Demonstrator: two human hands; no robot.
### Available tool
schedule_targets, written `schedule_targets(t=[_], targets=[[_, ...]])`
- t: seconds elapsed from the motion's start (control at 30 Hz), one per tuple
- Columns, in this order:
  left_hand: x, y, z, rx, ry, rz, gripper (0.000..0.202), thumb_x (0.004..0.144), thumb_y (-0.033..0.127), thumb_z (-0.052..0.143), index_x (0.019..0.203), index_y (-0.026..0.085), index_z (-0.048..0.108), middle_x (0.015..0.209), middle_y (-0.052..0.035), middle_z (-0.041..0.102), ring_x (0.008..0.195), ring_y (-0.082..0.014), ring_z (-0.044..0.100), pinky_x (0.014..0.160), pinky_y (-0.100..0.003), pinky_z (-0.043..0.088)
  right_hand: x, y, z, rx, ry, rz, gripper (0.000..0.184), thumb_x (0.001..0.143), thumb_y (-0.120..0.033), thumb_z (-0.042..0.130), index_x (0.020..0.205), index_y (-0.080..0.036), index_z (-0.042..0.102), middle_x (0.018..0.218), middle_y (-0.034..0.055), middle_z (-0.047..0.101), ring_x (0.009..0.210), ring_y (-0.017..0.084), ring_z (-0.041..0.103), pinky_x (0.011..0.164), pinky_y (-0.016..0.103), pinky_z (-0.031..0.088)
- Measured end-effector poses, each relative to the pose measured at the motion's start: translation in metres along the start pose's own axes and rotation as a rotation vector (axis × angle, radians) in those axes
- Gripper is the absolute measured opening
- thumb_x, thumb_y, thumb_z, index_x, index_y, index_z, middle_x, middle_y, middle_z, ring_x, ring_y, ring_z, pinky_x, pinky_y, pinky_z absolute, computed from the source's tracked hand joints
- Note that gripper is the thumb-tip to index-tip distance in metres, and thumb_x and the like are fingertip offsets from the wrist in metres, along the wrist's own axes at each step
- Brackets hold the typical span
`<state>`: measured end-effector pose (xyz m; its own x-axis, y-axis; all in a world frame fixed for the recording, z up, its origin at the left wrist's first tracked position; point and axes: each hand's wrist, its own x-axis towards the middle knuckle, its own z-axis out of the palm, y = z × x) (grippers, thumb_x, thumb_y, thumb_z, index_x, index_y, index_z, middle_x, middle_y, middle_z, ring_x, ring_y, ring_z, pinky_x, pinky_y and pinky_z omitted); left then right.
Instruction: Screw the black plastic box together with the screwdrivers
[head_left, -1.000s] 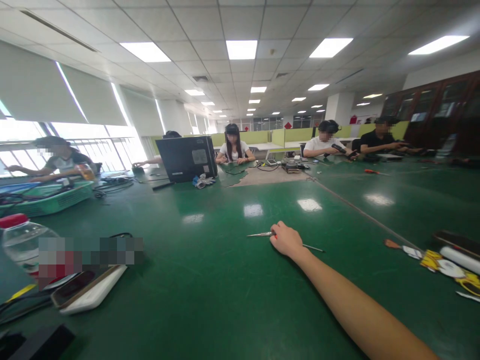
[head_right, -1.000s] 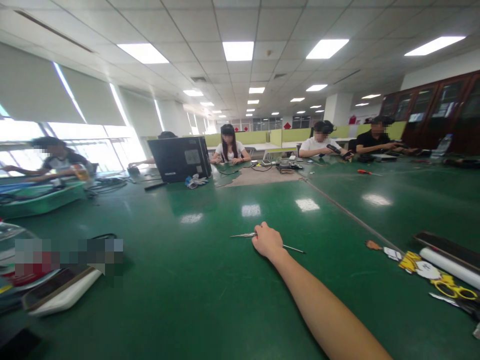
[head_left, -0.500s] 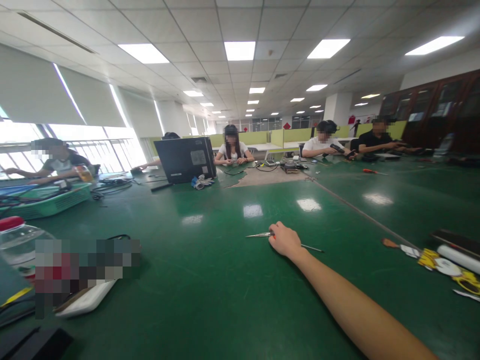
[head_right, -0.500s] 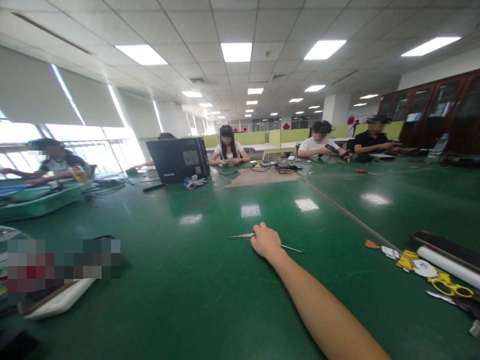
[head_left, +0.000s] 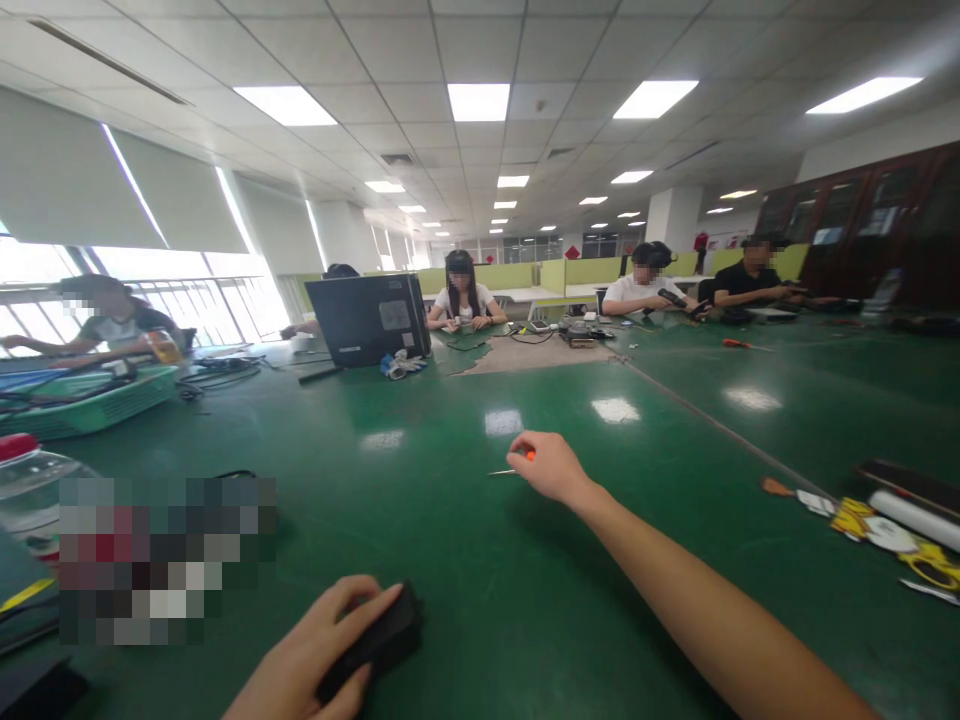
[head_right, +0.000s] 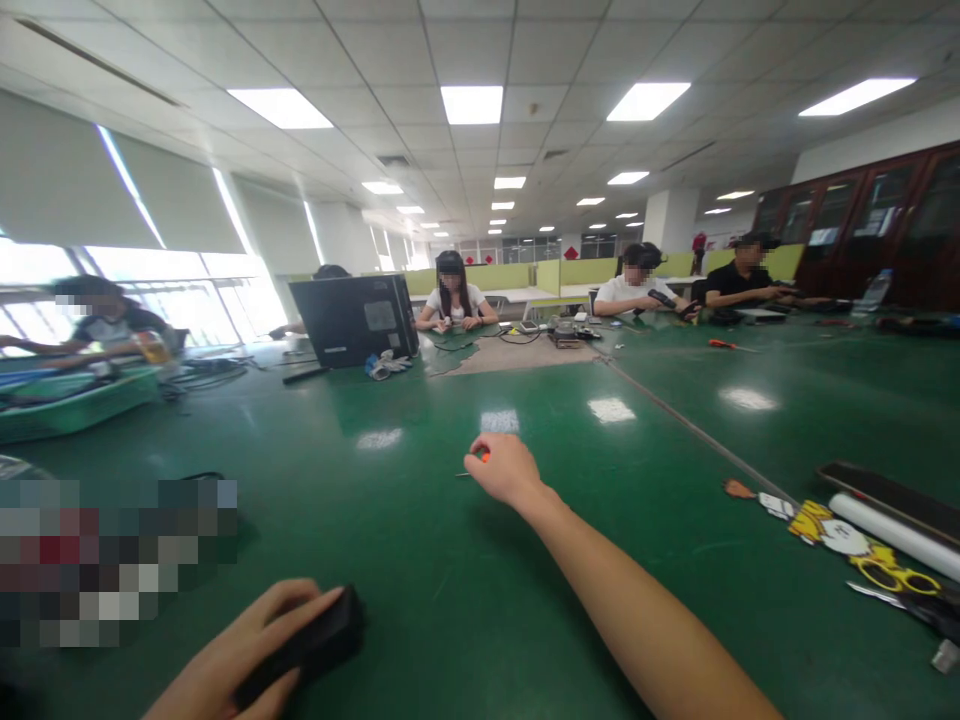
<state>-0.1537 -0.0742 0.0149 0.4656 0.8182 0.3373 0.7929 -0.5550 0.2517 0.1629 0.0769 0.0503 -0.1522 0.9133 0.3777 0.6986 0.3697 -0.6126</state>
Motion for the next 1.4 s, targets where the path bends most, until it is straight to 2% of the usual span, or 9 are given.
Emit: schedule_targets(t=[0.07,0.1,0.17,0.23,0.3,0.47,0.7,0.87,1.4], targets=[[0.034,0.024,0.008,-0.083,-0.122,0.082,0.046,0.087,0.029,0.052,0.133,0.034,0.047,0.126,-0.0031,0.055,0.107,-0.0186,0.059,0.093,-0.026,0.05,-0.004,-0.024,-0.008,0.392,0.001,-0.09,0.017,0.076,-0.03,0.057,0.067,-0.016,0.062,0.063,-0.0002,0.057,0.062,0.011,0.052,0.059,0.024,0.039],[0.052,0.037,0.013,-0.118,-0.165,0.113,0.047,0.088,0.03,0.053,0.134,0.033,0.047,0.123,-0.0042,0.055,0.104,-0.0186,0.059,0.091,-0.027,0.05,-0.007,-0.036,-0.012,0.6,-0.004,-0.086,0.02,0.076,-0.032,0.057,0.063,-0.016,0.058,0.055,-0.0028,0.049,0.053,0.009,0.045,0.052,0.022,0.036],[0.081,0.061,0.023,-0.152,-0.217,0.164,0.043,0.089,0.031,0.053,0.132,0.032,0.049,0.117,-0.0053,0.057,0.1,-0.0192,0.059,0.09,-0.03,0.05,-0.015,-0.054,-0.02,0.966,-0.067,-0.008,0.021,0.076,-0.035,0.058,0.065,-0.017,0.056,0.046,-0.0073,0.036,0.041,0.007,0.031,0.037,0.019,0.022],[0.102,0.079,0.035,-0.163,-0.229,0.216,0.043,0.087,0.031,0.055,0.131,0.03,0.051,0.114,-0.0056,0.059,0.098,-0.0205,0.058,0.089,-0.032,0.051,-0.021,-0.065,-0.026,1.209,-0.085,0.032,0.021,0.075,-0.035,0.06,0.065,-0.018,0.054,0.045,-0.0082,0.033,0.039,0.007,0.027,0.032,0.018,0.015],[0.113,0.09,0.047,-0.17,-0.197,0.256,0.043,0.086,0.032,0.057,0.129,0.028,0.053,0.114,-0.0062,0.059,0.098,-0.0216,0.057,0.087,-0.034,0.051,-0.024,-0.068,-0.032,1.334,-0.09,0.047,0.02,0.074,-0.033,0.061,0.064,-0.018,0.052,0.046,-0.008,0.034,0.039,0.006,0.029,0.03,0.017,0.014],[0.117,0.09,0.068,-0.221,-0.072,0.317,0.04,0.083,0.033,0.06,0.122,0.023,0.06,0.109,-0.0079,0.064,0.094,-0.0222,0.061,0.083,-0.032,0.053,-0.02,-0.061,-0.042,1.389,-0.08,0.04,0.022,0.075,-0.032,0.062,0.063,-0.017,0.052,0.047,-0.0078,0.034,0.038,0.006,0.03,0.028,0.014,0.016],[0.117,0.073,0.075,-0.347,0.134,0.266,0.029,0.07,0.028,0.074,0.096,0.017,0.067,0.094,-0.0056,0.072,0.083,-0.0197,0.068,0.076,-0.028,0.054,-0.021,-0.058,-0.037,1.377,-0.1,0.052,0.021,0.074,-0.032,0.063,0.064,-0.017,0.052,0.048,-0.0078,0.035,0.038,0.005,0.032,0.028,0.013,0.017],[0.118,0.071,0.074,-0.355,0.138,0.278,0.031,0.068,0.029,0.076,0.094,0.016,0.066,0.092,-0.0056,0.072,0.081,-0.0204,0.068,0.074,-0.028,0.054,-0.022,-0.059,-0.03,1.421,-0.056,0.012,0.022,0.074,-0.032,0.062,0.063,-0.017,0.052,0.047,-0.0074,0.036,0.038,0.006,0.032,0.028,0.014,0.018],[0.115,0.074,0.075,-0.318,0.163,0.302,0.029,0.073,0.032,0.072,0.098,0.017,0.065,0.096,-0.0071,0.071,0.084,-0.0212,0.067,0.076,-0.03,0.055,-0.023,-0.059,-0.025,1.394,-0.084,-0.05,0.017,0.078,-0.028,0.059,0.066,-0.017,0.055,0.044,-0.0077,0.038,0.035,0.005,0.032,0.027,0.014,0.021]])
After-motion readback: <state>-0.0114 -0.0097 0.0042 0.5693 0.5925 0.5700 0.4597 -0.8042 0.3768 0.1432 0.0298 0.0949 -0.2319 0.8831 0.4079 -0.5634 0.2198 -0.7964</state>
